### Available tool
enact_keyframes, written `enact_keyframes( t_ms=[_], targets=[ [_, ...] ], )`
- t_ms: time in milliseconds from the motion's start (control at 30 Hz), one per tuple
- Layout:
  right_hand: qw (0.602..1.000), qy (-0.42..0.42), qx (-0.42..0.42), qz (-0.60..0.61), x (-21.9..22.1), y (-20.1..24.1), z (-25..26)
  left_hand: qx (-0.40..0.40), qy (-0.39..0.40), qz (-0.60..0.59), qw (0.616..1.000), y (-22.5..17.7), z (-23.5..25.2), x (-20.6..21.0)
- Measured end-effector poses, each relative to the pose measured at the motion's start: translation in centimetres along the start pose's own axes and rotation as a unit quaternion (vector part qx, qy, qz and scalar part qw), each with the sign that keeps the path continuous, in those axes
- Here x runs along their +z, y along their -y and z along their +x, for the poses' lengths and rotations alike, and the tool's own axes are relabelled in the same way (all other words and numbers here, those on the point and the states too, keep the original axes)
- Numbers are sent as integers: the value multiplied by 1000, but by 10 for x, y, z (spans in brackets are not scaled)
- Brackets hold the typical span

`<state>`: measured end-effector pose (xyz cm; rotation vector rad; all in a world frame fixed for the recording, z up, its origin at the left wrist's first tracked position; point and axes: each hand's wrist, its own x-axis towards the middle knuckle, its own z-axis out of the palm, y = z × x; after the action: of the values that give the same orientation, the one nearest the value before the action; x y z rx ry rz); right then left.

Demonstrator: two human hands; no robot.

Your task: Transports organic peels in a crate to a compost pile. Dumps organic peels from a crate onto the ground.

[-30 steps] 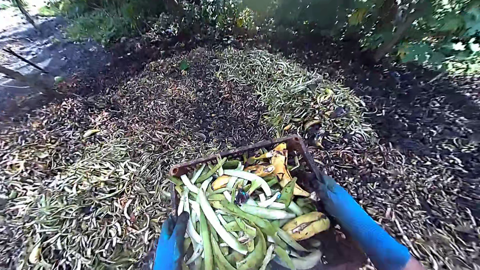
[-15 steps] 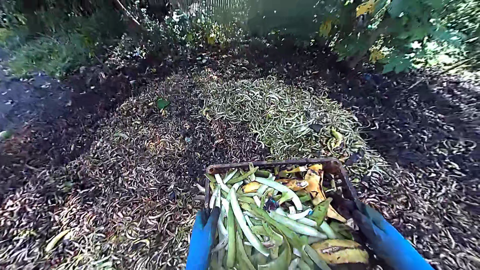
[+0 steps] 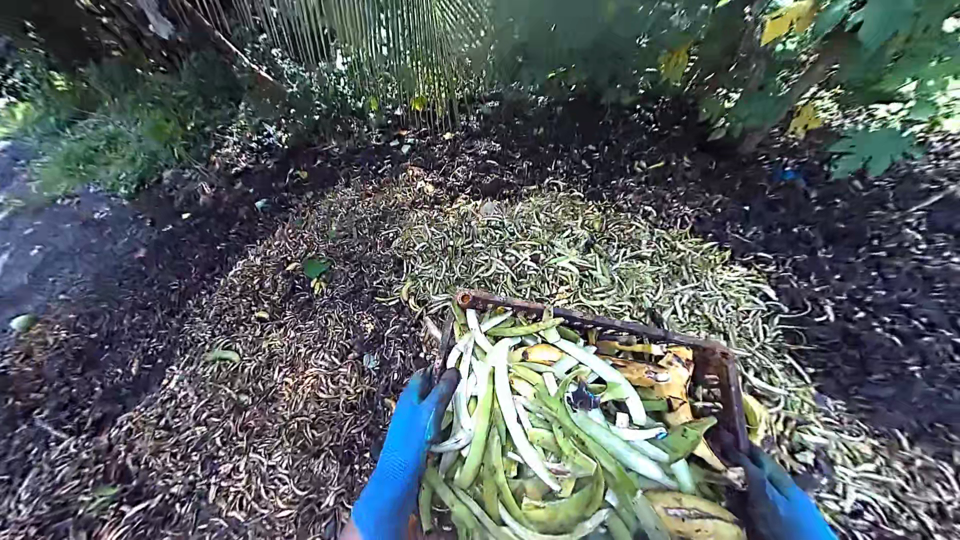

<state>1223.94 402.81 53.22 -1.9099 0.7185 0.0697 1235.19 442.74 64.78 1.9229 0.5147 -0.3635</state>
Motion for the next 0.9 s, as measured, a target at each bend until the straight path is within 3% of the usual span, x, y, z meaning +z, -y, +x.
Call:
enact_keyframes(
  t_ms=[67,233,300,367,433,500,533,567,633,700,733,800,900],
  targets=[
    [999,-44,7,7,4,21,42,11,12,18,1000,-49,36,-7],
    [996,-12,-19,88,14,75,141,51,48,33,997,-142,164,-15],
    [991,-20,-38,130,27,92,187,52,92,52,993,-174,247,-11],
    [989,-20,-40,144,56,131,226,69,127,109,983,-190,360,1],
    [990,-5,-9,142,116,196,262,148,85,188,967,-178,491,21],
    [990,-10,24,137,230,280,321,262,-18,215,940,-171,626,28],
    [993,-17,45,110,292,300,364,268,-32,206,940,-173,677,28],
    [995,-20,78,61,351,305,411,238,3,202,950,-172,706,29],
    [992,-11,128,-19,454,289,497,162,166,221,947,-155,721,32],
    [991,1,133,-29,527,297,555,123,329,245,904,-146,728,40],
    [990,24,136,6,549,320,572,131,365,256,885,-145,736,45],
    [981,52,164,88,558,367,585,167,377,247,877,-145,750,54],
    [974,113,145,133,542,396,604,178,275,220,919,-149,786,76]
  ],
)
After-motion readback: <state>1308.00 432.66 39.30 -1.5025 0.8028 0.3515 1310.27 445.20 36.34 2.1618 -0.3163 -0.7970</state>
